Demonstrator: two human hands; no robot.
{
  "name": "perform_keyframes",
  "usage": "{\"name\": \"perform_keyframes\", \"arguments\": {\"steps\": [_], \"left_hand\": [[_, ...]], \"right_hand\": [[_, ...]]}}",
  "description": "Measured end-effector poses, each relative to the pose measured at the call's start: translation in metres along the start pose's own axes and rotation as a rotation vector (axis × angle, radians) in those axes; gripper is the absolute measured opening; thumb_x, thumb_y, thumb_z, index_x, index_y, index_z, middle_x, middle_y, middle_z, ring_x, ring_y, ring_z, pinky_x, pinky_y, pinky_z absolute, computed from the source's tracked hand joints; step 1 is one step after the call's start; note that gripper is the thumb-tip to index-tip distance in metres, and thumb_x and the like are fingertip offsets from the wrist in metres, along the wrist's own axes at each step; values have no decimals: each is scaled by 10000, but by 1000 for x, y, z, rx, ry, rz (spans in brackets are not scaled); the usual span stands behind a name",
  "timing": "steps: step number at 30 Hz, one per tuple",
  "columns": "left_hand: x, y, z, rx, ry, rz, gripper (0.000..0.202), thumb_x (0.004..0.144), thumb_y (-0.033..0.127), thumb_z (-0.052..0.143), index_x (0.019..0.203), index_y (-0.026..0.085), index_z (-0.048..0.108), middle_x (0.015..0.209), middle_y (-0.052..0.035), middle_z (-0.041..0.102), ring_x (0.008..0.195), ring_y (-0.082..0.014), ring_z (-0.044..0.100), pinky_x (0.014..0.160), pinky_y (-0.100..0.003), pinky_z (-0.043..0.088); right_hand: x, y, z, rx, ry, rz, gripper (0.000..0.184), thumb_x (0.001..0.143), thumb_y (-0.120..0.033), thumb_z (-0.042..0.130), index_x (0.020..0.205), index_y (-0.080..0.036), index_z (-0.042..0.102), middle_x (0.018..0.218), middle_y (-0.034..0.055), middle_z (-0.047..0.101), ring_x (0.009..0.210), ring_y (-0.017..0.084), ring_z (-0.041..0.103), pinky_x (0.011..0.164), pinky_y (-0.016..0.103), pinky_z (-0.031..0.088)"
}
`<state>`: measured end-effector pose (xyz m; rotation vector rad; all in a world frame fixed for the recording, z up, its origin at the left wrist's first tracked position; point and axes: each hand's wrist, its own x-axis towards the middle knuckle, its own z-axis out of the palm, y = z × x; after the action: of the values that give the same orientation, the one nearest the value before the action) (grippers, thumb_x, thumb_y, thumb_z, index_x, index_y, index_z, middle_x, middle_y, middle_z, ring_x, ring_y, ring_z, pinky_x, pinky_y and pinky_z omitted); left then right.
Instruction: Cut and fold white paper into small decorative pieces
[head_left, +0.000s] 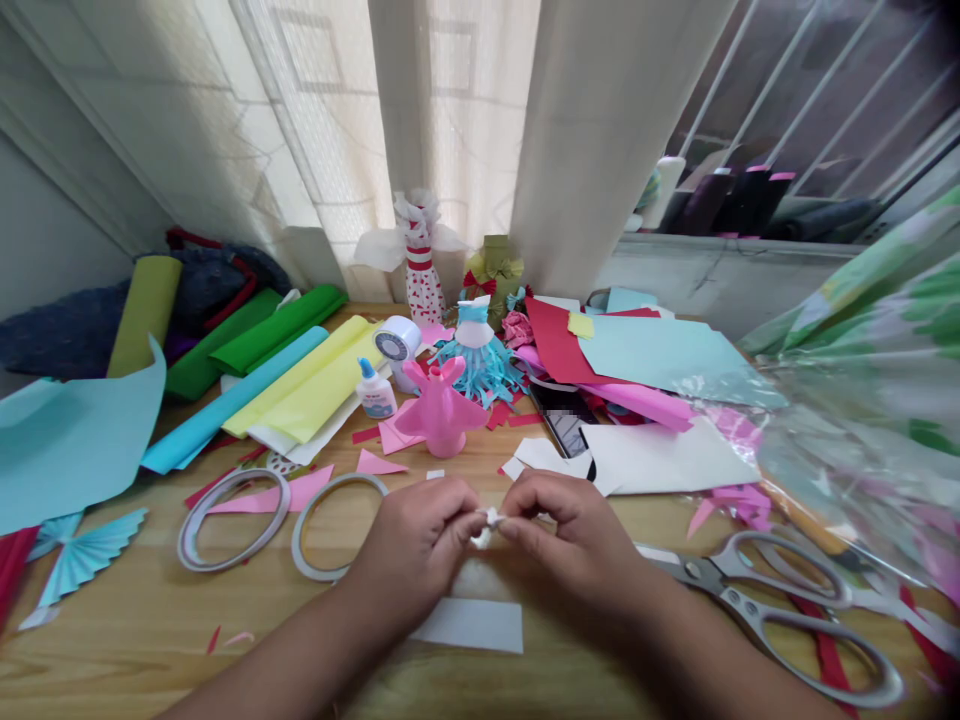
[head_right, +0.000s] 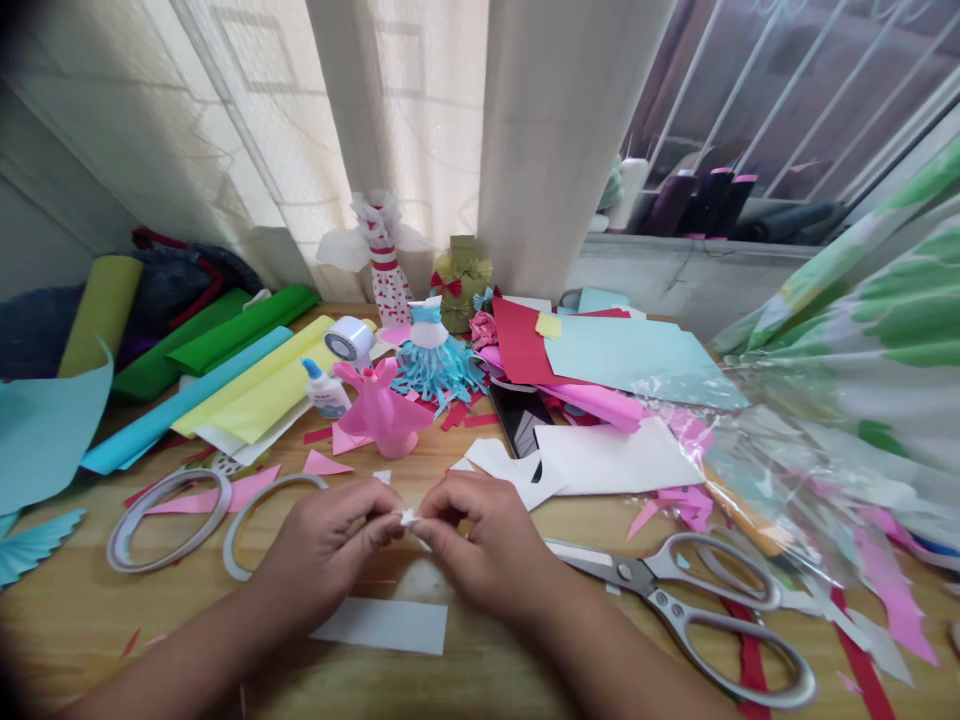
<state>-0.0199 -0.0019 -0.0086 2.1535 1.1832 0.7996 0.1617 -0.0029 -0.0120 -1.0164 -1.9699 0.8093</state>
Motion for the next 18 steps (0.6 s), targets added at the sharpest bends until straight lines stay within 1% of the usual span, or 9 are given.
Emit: {"name": "perform_keyframes", "arguments": {"steps": [2,5,6,9,10,14,15,18], "left_hand": [[0,0,-1,28,21,-3,201,844,226,523,661,155,569,584,22,555,547,-102,497,542,-204,350],[0,-3,-1,26,20,52,192,846,213,521,676,152,584,586,21,551,545,-100,492,544,-202,352],[0,-4,0,19,20,70,189,849,210,517,685,151,588,590,19,554,547,-100,493,543,-202,352],[0,-6,1,1,41,104,183,852,174,498,693,147,585,611,8,568,567,-105,505,548,-204,359],[0,-7,2,-3,48,113,180,849,156,493,694,144,584,616,5,571,574,-107,510,552,-204,362],[0,-7,4,-21,48,167,166,844,109,481,735,138,602,646,-4,596,598,-107,531,578,-202,380],[0,-7,4,-18,49,176,167,846,108,480,740,137,605,647,-6,598,599,-108,532,577,-202,380],[-1,-6,3,16,75,186,180,848,121,481,718,131,604,627,-12,587,580,-114,521,550,-207,366]], "right_hand": [[0,0,0,0,-9,-22,131,808,-190,561,684,-170,595,637,7,610,583,112,540,561,218,413],[-1,0,0,-79,65,-32,132,807,-162,557,681,-168,593,631,9,601,591,115,535,570,223,406],[-2,0,0,-83,67,-44,132,809,-159,557,682,-168,592,628,8,599,589,114,534,569,221,404],[-2,0,0,-40,-9,-114,113,814,-157,548,712,-168,597,645,12,609,591,109,543,573,214,412],[-2,1,0,-44,-16,-131,108,814,-158,546,720,-169,598,648,13,610,592,110,544,573,214,413],[-3,1,1,-162,90,-91,129,815,-150,537,697,-170,584,630,17,595,594,123,532,567,230,400],[-3,1,1,-160,83,-93,129,817,-152,536,697,-169,581,629,16,594,595,123,532,568,231,400],[-5,1,2,-101,-4,-147,109,820,-162,540,720,-169,583,642,14,604,594,117,538,574,227,407]]}}
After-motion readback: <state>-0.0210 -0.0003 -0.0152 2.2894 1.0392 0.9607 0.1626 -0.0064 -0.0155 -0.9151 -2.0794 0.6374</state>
